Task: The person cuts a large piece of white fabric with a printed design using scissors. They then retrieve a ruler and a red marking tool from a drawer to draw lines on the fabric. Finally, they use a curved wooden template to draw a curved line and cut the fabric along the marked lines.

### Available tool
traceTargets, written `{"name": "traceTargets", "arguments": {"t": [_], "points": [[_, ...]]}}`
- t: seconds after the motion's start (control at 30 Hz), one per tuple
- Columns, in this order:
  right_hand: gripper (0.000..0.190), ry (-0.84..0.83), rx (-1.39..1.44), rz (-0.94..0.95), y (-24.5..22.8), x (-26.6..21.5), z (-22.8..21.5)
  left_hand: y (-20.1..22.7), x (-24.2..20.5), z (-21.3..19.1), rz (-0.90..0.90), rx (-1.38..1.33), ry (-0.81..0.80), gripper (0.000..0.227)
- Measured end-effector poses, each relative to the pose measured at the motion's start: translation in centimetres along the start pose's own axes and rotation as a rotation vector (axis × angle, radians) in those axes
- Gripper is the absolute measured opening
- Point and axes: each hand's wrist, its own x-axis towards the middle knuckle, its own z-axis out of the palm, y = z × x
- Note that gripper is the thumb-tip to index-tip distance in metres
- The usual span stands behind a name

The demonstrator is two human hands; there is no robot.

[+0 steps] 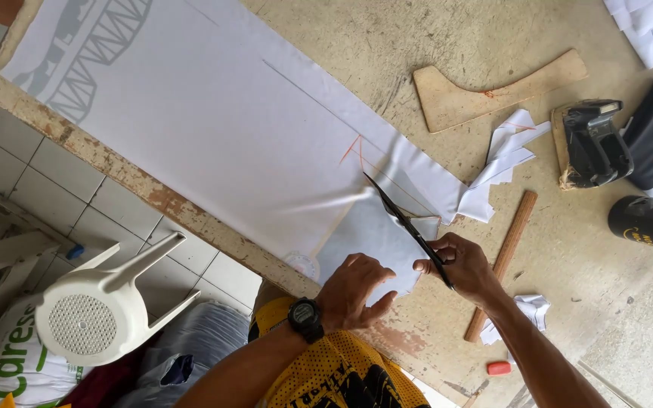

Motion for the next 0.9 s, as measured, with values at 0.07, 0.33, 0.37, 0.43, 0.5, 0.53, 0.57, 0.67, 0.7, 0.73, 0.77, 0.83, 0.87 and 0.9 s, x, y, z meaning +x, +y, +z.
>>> {"name": "traceTargets", "arguments": {"t": [0.07,0.33,0.37,0.43,0.5,0.53,0.57,0.67,0.7,0.73,0.77,0.83,0.87,0.9], "points": [[0.055,-0.001,0.017,-0.012,1.1,0.5,0.5,-0.1,0.3,-1.1,-0.008,0.005,0.003,0.029],[0.055,0.081,0.052,-0.063,0.0,0.1,4.4,-1.6,0.0,-2.4,-0.045,0.042,0.000,0.032],[0.054,0.095,0.060,-0.058,0.7,0.2,4.7,-1.7,0.0,-2.6,-0.050,0.029,-0.001,0.032],[0.054,0.114,0.071,-0.051,1.8,0.5,5.0,-1.9,0.2,-2.8,-0.052,0.013,-0.005,0.032],[0.051,0.127,0.104,-0.022,3.0,0.7,5.3,-2.0,0.4,-2.9,-0.040,0.031,0.012,0.031],[0.051,0.134,0.107,-0.018,2.5,0.1,5.3,-1.7,0.2,-3.1,-0.037,0.026,0.007,0.031],[0.050,0.136,0.106,-0.015,1.7,-0.2,5.4,-1.7,0.4,-3.4,-0.043,0.024,0.007,0.031],[0.050,0.140,0.125,-0.002,-0.1,-1.1,6.5,-1.4,0.7,-4.5,-0.046,-0.005,0.004,0.030],[0.051,0.141,0.138,0.004,-0.7,-1.3,6.9,-1.4,1.0,-4.9,-0.043,-0.030,0.009,0.029],[0.051,0.146,0.143,0.003,-0.5,-0.8,7.4,-1.6,1.5,-5.4,-0.037,-0.030,0.003,0.029],[0.054,0.153,0.162,-0.004,-0.2,-0.5,7.9,-1.5,1.6,-5.9,-0.046,-0.043,0.016,0.028],[0.056,0.163,0.184,-0.013,0.0,-0.1,8.8,-1.6,2.0,-6.9,-0.050,-0.055,0.025,0.028],[0.055,0.188,0.218,-0.022,-0.2,0.1,9.2,-1.8,2.2,-7.4,-0.060,-0.069,0.027,0.028],[0.054,0.210,0.253,-0.027,-0.3,0.0,9.6,-1.8,2.2,-7.9,-0.074,-0.084,0.027,0.028]]}}
